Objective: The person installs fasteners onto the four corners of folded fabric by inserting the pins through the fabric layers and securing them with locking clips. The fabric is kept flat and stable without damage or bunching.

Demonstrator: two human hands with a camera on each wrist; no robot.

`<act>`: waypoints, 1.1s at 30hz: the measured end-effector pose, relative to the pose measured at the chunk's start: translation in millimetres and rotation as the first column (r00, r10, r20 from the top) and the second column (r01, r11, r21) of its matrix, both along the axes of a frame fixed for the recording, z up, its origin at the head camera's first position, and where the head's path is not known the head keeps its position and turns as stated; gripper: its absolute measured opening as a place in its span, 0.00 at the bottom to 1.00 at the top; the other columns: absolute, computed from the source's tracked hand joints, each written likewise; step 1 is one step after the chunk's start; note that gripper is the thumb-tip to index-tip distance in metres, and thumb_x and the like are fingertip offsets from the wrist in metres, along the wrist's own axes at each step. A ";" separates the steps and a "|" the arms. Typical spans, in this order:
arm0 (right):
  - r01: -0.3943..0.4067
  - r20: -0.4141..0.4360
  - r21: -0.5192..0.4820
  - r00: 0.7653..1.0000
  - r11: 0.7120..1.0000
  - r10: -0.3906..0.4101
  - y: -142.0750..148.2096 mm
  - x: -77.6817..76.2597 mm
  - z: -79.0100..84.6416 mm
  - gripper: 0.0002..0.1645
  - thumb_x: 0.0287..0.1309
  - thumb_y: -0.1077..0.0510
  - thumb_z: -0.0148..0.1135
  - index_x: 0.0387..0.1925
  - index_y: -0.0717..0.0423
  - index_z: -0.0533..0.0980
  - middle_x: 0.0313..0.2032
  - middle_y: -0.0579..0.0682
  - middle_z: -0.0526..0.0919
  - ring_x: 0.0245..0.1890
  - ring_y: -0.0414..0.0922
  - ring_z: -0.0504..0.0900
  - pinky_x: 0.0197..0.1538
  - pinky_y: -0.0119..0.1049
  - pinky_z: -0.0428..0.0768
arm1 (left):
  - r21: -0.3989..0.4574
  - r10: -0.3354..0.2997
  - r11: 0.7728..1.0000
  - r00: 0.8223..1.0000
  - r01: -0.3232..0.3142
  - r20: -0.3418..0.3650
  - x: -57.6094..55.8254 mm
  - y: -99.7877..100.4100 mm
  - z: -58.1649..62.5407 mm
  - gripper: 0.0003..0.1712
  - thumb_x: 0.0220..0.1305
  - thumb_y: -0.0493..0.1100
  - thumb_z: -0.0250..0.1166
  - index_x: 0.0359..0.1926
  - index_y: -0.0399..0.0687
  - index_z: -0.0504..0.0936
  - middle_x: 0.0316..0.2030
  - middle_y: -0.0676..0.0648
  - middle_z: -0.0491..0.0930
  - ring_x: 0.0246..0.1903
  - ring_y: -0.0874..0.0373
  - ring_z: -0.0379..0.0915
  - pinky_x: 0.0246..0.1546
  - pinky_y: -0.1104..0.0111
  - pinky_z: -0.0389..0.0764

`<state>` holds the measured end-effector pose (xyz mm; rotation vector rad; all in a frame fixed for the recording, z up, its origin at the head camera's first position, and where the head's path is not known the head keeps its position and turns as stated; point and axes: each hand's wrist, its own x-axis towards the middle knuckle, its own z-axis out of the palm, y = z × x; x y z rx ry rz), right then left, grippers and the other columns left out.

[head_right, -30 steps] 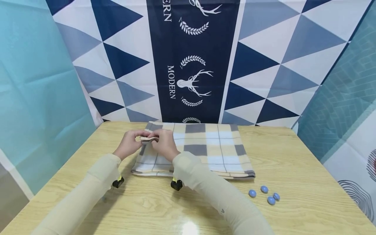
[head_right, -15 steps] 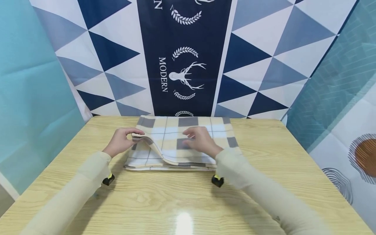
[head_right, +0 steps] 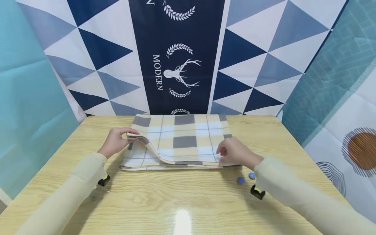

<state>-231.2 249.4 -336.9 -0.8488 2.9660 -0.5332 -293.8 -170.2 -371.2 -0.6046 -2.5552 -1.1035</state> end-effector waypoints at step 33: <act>-0.041 0.062 0.105 0.998 0.994 0.034 40.6 44.1 -30.4 0.17 0.27 0.68 0.80 0.18 0.49 0.79 0.19 0.38 0.80 0.21 0.27 0.70 0.23 0.24 0.72 | -0.018 -0.030 0.999 1.000 0.030 0.009 1.1 -5.2 -0.3 0.09 0.51 0.31 0.72 0.35 0.45 0.88 0.39 0.43 0.88 0.44 0.49 0.82 0.44 0.59 0.84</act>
